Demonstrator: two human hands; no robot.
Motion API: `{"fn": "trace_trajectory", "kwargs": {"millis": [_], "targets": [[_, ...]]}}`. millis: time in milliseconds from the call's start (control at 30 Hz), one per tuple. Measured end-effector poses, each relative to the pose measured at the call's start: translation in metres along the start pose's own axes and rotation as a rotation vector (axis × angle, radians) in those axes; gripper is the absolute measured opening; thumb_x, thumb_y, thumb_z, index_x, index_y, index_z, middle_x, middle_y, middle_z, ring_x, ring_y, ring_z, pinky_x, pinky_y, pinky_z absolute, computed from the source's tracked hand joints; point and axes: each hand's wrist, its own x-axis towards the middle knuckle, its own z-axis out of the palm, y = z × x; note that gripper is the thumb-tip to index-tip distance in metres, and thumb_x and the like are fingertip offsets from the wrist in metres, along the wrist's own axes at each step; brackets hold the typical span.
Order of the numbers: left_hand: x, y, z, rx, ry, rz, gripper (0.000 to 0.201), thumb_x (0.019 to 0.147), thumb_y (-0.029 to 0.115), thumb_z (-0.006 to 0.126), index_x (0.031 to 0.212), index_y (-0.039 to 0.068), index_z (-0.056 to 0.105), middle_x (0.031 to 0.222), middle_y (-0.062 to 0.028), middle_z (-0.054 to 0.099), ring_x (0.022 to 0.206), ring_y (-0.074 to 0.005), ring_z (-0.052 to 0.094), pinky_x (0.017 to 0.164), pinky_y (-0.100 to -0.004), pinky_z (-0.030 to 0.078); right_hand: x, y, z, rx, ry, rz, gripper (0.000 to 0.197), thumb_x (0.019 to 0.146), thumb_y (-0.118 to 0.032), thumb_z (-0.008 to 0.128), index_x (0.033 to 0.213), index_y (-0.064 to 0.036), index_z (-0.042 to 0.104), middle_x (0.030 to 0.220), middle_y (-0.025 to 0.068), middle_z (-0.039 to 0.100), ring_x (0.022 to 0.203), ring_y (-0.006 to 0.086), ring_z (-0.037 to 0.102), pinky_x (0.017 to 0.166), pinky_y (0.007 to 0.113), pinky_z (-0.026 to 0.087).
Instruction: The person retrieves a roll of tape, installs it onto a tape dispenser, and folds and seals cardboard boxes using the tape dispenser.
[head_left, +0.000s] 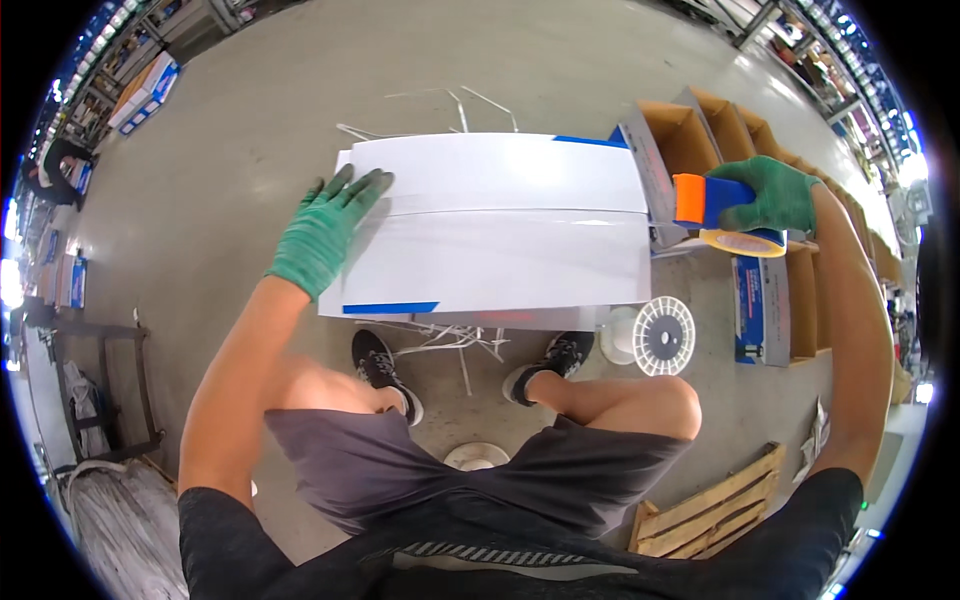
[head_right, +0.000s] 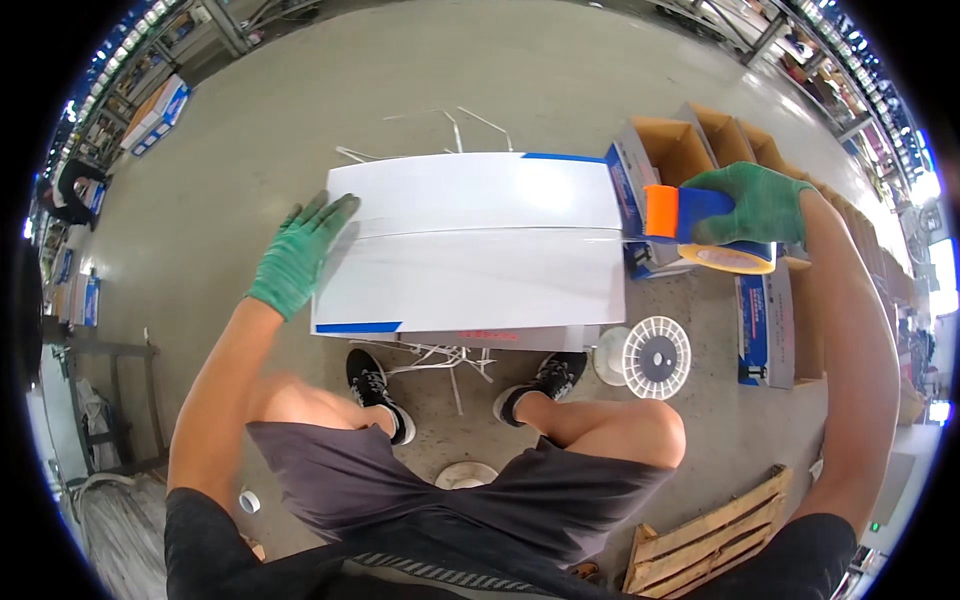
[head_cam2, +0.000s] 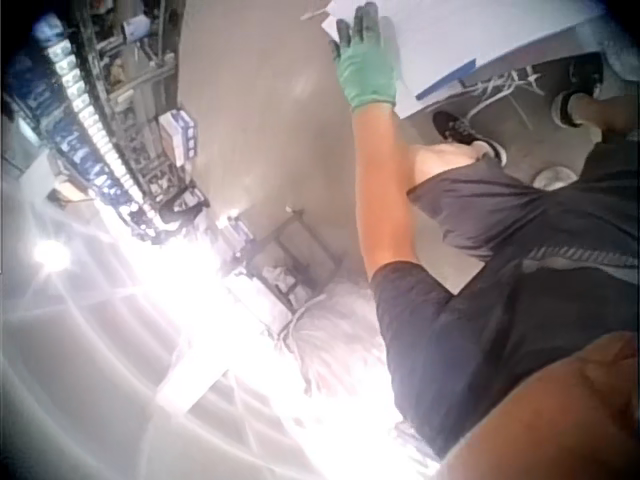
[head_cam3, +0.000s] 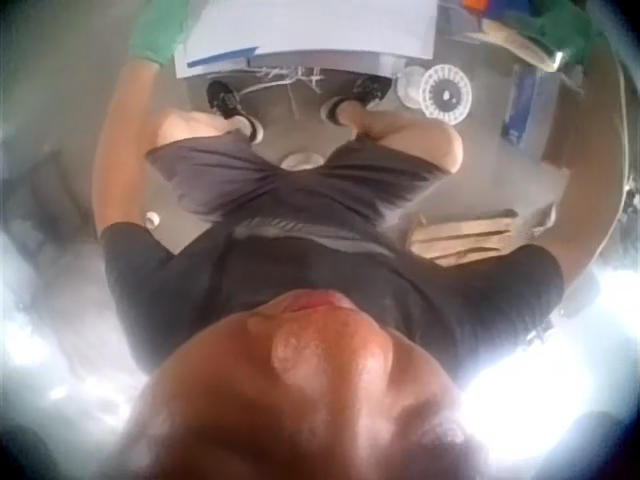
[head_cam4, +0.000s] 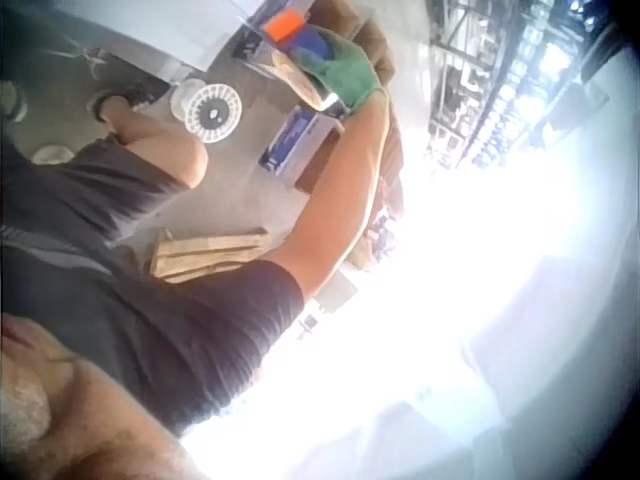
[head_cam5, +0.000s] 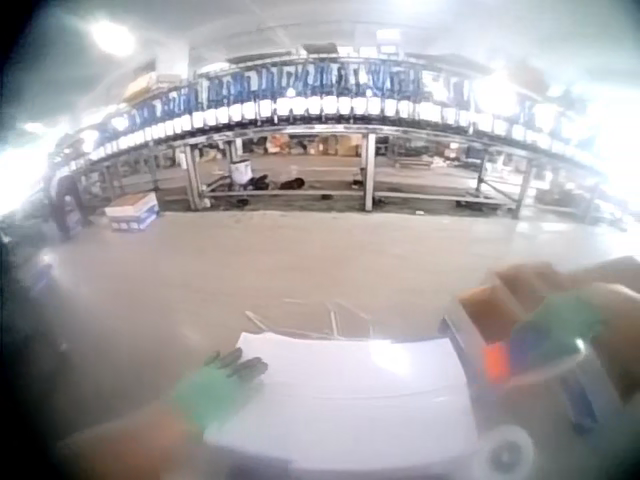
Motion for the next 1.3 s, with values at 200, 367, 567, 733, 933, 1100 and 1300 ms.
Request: {"fn": "trace_trajectory", "kwargs": {"millis": [200,367,567,733,933,1100,1300], "targets": [[0.008,-0.001,0.003,-0.089,0.068,0.065,0.066,0.088,0.001,0.048,0.149,0.022,0.035,0.151,-0.0026,0.042,0.137,-0.0290,0.041,0.117,-0.0432,0.028,-0.026,0.032,-0.003,-0.100,-0.013,0.172,0.064,0.071,-0.032,0.080,0.129,-0.0118,0.062,0.117,0.0102,0.069,0.105,0.0238,0.066,0.097,0.034,0.050],[0.004,0.000,-0.005,-0.117,0.068,0.059,0.067,0.084,-0.004,0.049,0.146,0.020,0.041,0.149,-0.0043,0.043,0.137,-0.0312,0.041,0.116,-0.0403,0.031,0.002,0.034,0.002,-0.099,-0.039,0.136,0.063,0.072,-0.029,0.078,0.130,-0.0095,0.061,0.116,0.0132,0.068,0.105,0.0248,0.066,0.096,0.034,0.049],[0.000,0.000,-0.010,-0.111,0.058,0.069,0.067,0.080,-0.005,0.050,0.143,0.019,0.047,0.148,-0.0059,0.045,0.135,-0.0349,0.041,0.114,-0.0391,0.036,0.030,0.033,0.006,-0.168,-0.130,0.129,0.061,0.076,-0.032,0.076,0.132,-0.0151,0.061,0.123,0.0110,0.066,0.107,0.0253,0.065,0.098,0.036,0.049],[0.000,-0.001,-0.011,0.020,0.094,0.186,0.067,0.080,-0.005,0.050,0.141,0.021,0.049,0.149,-0.0069,0.044,0.134,-0.0356,0.043,0.112,-0.0402,0.038,0.037,0.028,0.011,-0.163,-0.178,0.154,0.060,0.077,-0.035,0.075,0.132,-0.0163,0.061,0.123,0.0113,0.066,0.109,0.0257,0.064,0.098,0.036,0.049],[0.008,0.005,-0.013,0.182,-0.021,0.165,0.064,0.084,0.003,0.050,0.140,0.036,0.050,0.151,-0.0085,0.041,0.134,-0.0355,0.043,0.108,-0.0393,0.042,0.057,0.009,0.028,-0.261,-0.219,0.190,0.059,0.078,-0.040,0.072,0.131,-0.0150,0.062,0.123,0.0120,0.066,0.109,0.0278,0.064,0.096,0.038,0.049],[0.006,0.009,-0.021,0.241,-0.105,0.156,0.065,0.085,0.005,0.052,0.140,0.040,0.049,0.153,-0.0127,0.038,0.134,-0.0395,0.043,0.106,-0.0403,0.044,0.082,-0.025,0.056,-0.381,-0.170,0.100,0.055,0.078,-0.042,0.073,0.120,-0.0064,0.068,0.115,0.0153,0.068,0.102,0.0309,0.066,0.090,0.039,0.053],[0.011,0.021,-0.036,0.306,-0.199,0.146,0.068,0.084,0.005,0.053,0.140,0.043,0.047,0.155,-0.0135,0.034,0.138,-0.0406,0.037,0.114,-0.0475,0.032,0.076,-0.056,0.060,-0.437,-0.131,0.117,0.051,0.074,-0.039,0.076,0.111,-0.0044,0.071,0.105,0.0163,0.071,0.096,0.0321,0.068,0.084,0.040,0.055]]}}
